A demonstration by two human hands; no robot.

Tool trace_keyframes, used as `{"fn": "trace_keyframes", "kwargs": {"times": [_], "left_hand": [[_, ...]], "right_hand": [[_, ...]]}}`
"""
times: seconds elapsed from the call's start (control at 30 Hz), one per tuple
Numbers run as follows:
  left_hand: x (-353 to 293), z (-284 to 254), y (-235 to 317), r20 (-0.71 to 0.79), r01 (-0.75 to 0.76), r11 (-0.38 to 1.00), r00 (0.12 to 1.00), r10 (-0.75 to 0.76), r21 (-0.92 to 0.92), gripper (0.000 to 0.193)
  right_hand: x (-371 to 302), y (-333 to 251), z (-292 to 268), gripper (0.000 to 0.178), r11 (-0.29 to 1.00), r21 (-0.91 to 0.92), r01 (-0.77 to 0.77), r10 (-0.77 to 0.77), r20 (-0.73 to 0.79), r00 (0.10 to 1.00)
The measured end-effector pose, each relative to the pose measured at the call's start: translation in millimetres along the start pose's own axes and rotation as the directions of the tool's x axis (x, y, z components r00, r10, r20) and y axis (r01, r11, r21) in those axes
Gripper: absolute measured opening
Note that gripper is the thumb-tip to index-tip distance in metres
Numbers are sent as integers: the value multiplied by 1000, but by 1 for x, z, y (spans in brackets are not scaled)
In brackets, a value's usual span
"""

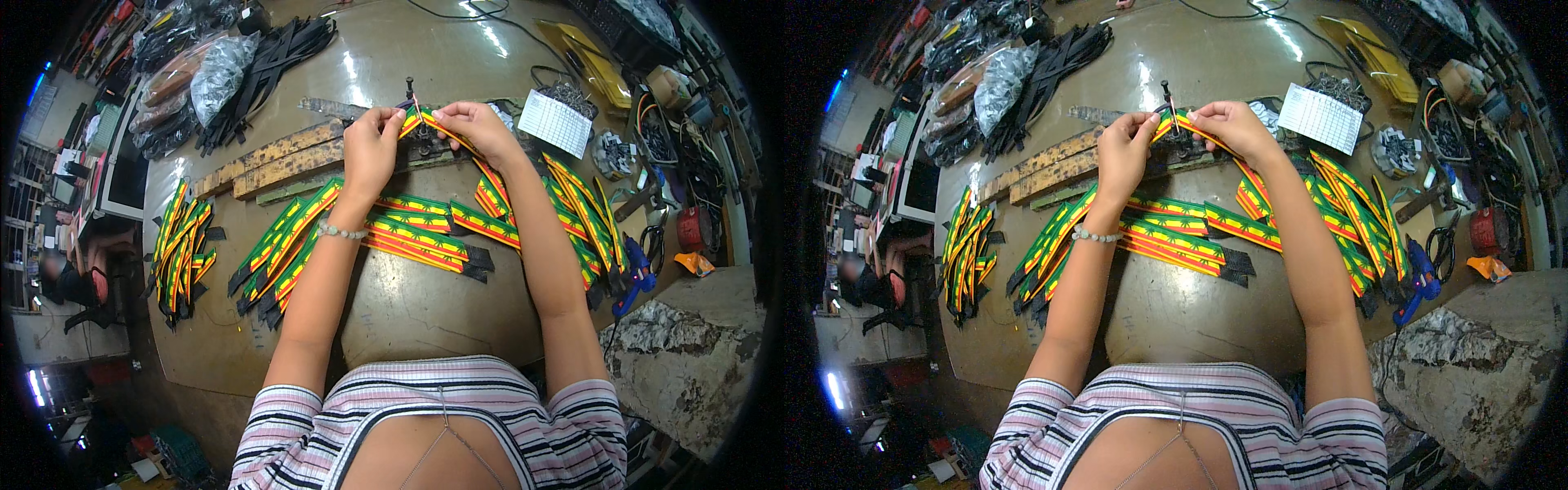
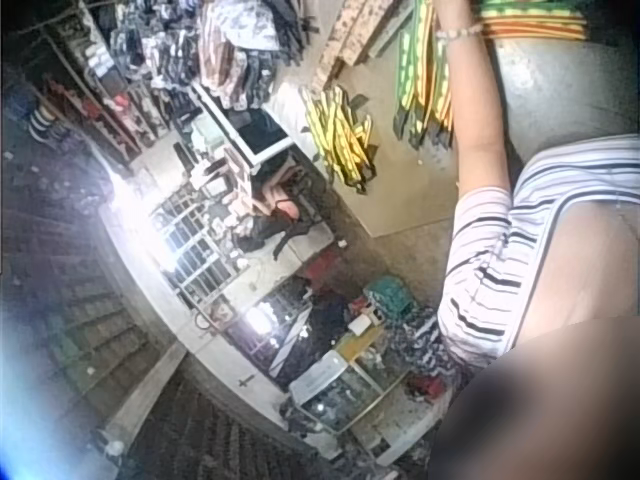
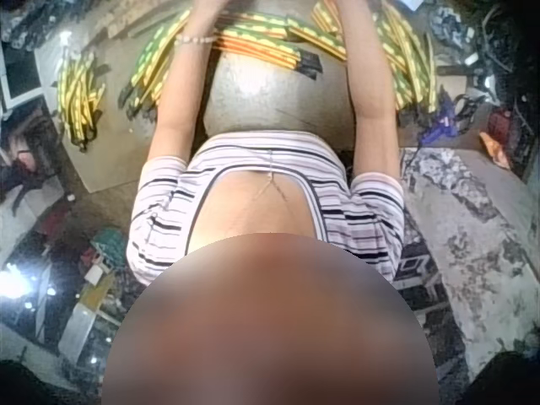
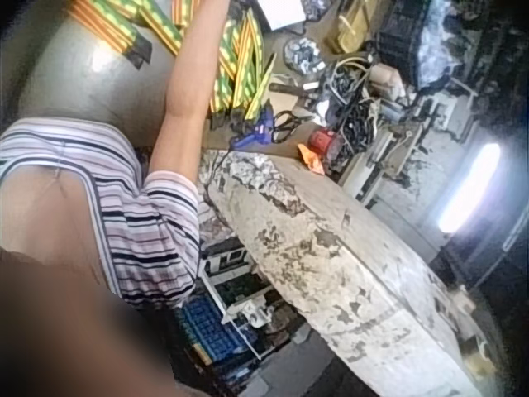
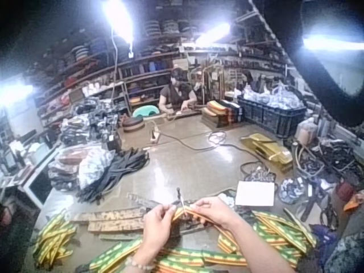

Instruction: The person repeatedly folds and secures colorful fabric strips using a small metal tool, then attaches black fabric pieces with a purple zip tie. The person stacks the finished items on the table.

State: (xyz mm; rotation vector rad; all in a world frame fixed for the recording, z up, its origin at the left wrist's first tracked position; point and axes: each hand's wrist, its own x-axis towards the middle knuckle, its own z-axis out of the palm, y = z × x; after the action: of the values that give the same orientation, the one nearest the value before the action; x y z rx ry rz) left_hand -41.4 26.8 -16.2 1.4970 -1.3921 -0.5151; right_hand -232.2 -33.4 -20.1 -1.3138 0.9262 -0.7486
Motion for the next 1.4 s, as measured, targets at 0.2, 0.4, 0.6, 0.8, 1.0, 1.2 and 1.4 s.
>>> {"fn": "trace_keyframes", "kwargs": {"times": [0.2,0.4,0.6,0.8,1.0,1.2,1.4], "left_hand": [[1,3,-2,4,-1,1000,1000,1,-11,29],[1,3,-1,5,5,1000,1000,-6,8,28],[0,2,0,9,7,999,1000,-7,33,28],[0,2,-1,13,-11,1000,1000,11,22,28],[-1,-1,3,-5,-33,999,999,33,35,28],[1,0,2,12,-2,1000,1000,2,21,29],[2,1,-2,37,5,998,999,-7,61,28]], "right_hand": [[0,1,0,28,1000,8,-6,6,2,1000],[1,3,1,26,1000,2,-3,3,1,1000],[1,3,1,25,1000,2,-8,8,10,1000],[1,4,0,26,1000,1,3,-3,12,1000],[0,1,0,28,999,31,14,-14,0,1000],[-1,2,1,28,999,34,8,-8,6,1000],[2,5,1,27,999,31,22,-22,11,1000]]}}
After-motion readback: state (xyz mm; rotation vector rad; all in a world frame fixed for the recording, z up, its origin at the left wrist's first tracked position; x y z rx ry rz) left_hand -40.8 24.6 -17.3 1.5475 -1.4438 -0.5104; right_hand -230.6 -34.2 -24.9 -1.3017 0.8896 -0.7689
